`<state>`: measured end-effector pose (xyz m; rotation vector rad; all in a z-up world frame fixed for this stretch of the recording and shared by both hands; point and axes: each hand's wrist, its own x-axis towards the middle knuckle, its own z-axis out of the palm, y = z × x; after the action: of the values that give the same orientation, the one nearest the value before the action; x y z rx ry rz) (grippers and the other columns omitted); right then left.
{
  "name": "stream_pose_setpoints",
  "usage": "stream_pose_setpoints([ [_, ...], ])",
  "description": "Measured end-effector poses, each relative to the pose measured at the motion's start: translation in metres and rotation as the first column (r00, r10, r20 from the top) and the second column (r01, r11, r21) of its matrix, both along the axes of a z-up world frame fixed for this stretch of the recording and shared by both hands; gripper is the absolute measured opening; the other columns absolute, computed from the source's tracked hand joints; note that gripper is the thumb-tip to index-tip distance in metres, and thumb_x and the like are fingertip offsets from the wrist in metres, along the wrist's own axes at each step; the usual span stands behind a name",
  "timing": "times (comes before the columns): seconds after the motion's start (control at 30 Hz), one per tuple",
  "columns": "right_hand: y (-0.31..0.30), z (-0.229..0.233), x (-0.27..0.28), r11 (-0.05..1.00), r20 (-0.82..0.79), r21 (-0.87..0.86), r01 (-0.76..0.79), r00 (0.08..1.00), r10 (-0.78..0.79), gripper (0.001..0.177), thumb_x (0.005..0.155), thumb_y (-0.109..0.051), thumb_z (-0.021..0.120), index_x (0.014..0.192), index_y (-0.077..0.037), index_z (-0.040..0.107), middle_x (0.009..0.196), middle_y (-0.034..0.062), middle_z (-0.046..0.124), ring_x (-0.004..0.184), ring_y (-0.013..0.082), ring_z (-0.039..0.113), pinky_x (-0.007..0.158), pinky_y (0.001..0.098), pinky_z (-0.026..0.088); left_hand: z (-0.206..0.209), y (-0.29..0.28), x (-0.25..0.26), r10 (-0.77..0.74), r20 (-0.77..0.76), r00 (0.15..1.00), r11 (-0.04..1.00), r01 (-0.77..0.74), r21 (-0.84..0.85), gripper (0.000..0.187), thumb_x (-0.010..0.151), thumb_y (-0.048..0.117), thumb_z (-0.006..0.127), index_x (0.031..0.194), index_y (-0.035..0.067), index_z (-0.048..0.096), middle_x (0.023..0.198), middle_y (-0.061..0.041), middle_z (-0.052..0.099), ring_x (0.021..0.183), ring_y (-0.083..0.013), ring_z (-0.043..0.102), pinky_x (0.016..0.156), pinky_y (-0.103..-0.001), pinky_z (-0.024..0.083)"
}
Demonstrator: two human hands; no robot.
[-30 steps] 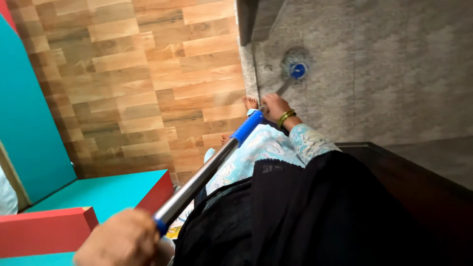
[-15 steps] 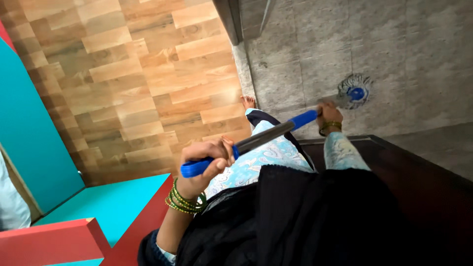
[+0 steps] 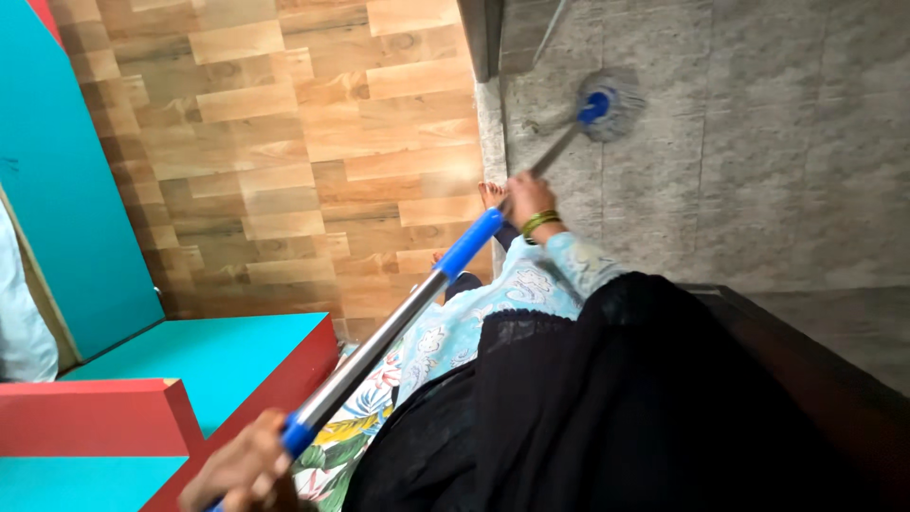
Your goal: The person mops the tiled floor of a bathroom, navigating around a toilet, sink, and bucket, and then mops the floor of an adjacent room near a bed using a wet mop.
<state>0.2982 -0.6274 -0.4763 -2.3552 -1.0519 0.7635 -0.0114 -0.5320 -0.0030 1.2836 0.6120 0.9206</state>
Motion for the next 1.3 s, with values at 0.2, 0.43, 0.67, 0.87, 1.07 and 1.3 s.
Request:
stream_pose_setpoints([
  [0.2, 0.067, 0.064, -0.070, 0.963, 0.039, -0.108, -0.246, 0.967, 0.251, 0.024, 0.080, -0.028, 0.074, 0.103, -0.023, 0.071, 0.115, 0.0087, 0.064, 0.102, 0.0403, 0.063, 0.089, 0.0622, 0.045, -0.016, 0.036, -0.045, -0.016, 0.039, 0.999, 0.996, 0.013, 0.087, 0.015, 0.099, 0.011, 0.069, 0.089, -0.001, 0.066, 0.081, -0.010, 0.066, 0.077, -0.0206, 0.061, 0.100, -0.045, 0.051],
  [0.43, 0.061, 0.051, -0.035, 0.853, 0.047, 0.375, -0.364, 0.926, 0.374, 0.026, 0.071, -0.026, 0.073, 0.090, -0.013, 0.064, 0.094, 0.0116, 0.069, 0.103, 0.0368, 0.068, 0.083, 0.0532, 0.050, -0.022, 0.059, -0.075, -0.014, -0.059, 0.998, 0.979, 0.026, 0.201, 0.012, 0.099, 0.010, 0.068, 0.093, 0.000, 0.067, 0.084, -0.009, 0.065, 0.078, -0.0187, 0.061, 0.098, -0.042, 0.053],
  [0.67, -0.031, 0.012, -0.010, 0.975, -0.252, 0.208, -0.077, 0.959, 0.129, 0.043, 0.081, -0.018, 0.068, 0.123, -0.013, 0.064, 0.091, 0.0174, 0.067, 0.089, 0.0419, 0.064, 0.078, 0.0529, 0.051, -0.041, 0.111, -0.080, -0.105, -0.029, 0.994, 0.986, 0.108, 0.129, 0.010, 0.100, 0.010, 0.067, 0.096, 0.001, 0.068, 0.088, -0.007, 0.063, 0.080, -0.0168, 0.060, 0.096, -0.040, 0.054],
  [0.87, -0.142, -0.017, 0.021, 0.967, -0.025, -0.215, 0.139, 0.989, -0.148, 0.013, 0.079, -0.019, 0.072, 0.089, -0.013, 0.065, 0.103, 0.0124, 0.068, 0.106, 0.0390, 0.062, 0.082, 0.0529, 0.052, -0.103, 0.092, 0.073, -0.275, -0.276, 0.921, 0.961, 0.269, -0.059, 0.010, 0.100, 0.010, 0.067, 0.102, 0.000, 0.069, 0.097, -0.007, 0.062, 0.091, -0.0176, 0.061, 0.098, -0.038, 0.055],
  [1.07, -0.188, -0.037, 0.069, 0.874, 0.151, -0.313, 0.372, 0.928, -0.342, 0.011, 0.080, -0.016, 0.070, 0.090, -0.015, 0.066, 0.107, 0.0096, 0.068, 0.110, 0.0362, 0.060, 0.084, 0.0504, 0.052, -0.101, 0.059, 0.171, -0.441, -0.174, 0.880, 0.755, 0.260, -0.602, 0.009, 0.101, 0.001, 0.060, 0.108, -0.001, 0.066, 0.097, -0.009, 0.064, 0.113, -0.0226, 0.066, 0.112, -0.041, 0.047],
  [1.3, -0.100, -0.046, 0.063, 0.923, 0.116, 0.011, 0.385, 0.916, -0.384, 0.011, 0.083, -0.012, 0.068, 0.093, -0.016, 0.065, 0.109, 0.0082, 0.066, 0.110, 0.0323, 0.059, 0.087, 0.0467, 0.051, -0.041, 0.065, 0.138, -0.138, -0.293, 0.946, 0.934, 0.026, -0.357, 0.007, 0.102, 0.005, 0.058, 0.104, 0.001, 0.063, 0.102, -0.011, 0.065, 0.108, -0.0245, 0.063, 0.112, -0.048, 0.044],
])
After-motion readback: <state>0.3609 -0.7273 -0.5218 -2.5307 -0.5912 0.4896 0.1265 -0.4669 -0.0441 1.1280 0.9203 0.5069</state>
